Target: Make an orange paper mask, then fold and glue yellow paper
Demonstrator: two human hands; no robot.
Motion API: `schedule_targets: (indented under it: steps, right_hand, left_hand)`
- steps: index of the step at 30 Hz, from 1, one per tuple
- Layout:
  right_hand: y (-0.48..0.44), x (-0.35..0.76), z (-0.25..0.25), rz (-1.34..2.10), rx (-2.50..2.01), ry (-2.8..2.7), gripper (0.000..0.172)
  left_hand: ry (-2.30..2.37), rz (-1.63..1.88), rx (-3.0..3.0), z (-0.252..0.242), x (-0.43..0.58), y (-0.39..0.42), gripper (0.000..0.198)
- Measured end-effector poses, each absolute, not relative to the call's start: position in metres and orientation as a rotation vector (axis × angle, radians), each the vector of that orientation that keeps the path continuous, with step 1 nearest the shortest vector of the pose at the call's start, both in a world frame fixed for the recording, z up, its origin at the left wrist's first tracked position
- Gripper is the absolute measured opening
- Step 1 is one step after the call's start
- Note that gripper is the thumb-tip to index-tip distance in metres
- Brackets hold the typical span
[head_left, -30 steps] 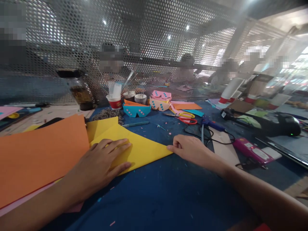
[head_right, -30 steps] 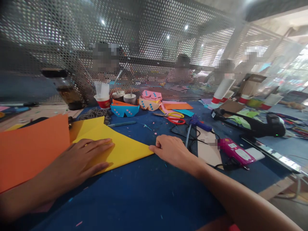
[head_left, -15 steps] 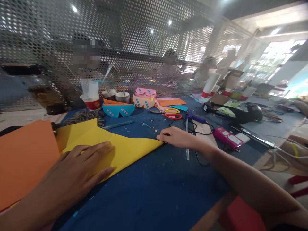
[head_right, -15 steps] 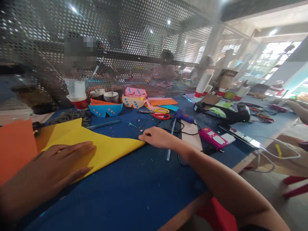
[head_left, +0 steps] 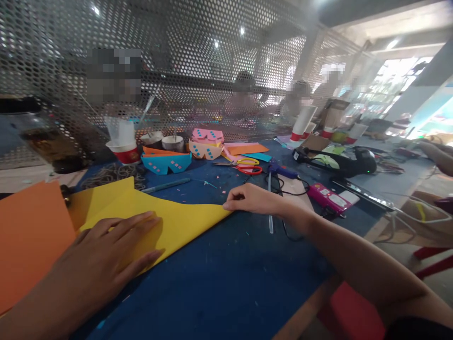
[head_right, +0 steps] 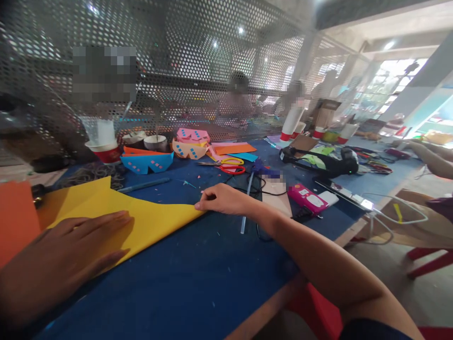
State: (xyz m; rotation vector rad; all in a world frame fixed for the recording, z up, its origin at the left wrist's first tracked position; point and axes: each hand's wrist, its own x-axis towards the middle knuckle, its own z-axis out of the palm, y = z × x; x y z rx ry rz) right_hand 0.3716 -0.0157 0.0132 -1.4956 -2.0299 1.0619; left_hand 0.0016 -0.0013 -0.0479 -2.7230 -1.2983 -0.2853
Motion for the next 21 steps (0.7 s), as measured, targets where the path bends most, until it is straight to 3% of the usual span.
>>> schedule_targets:
  steps: [21]
  right_hand:
    - [-0.0161, 0.3741, 0.0137, 0.944, -1.634, -2.184, 0.028]
  left_hand:
    - [-1.22, -0.316, -2.708, -0.0569, -0.0068, 0.0071, 0.06]
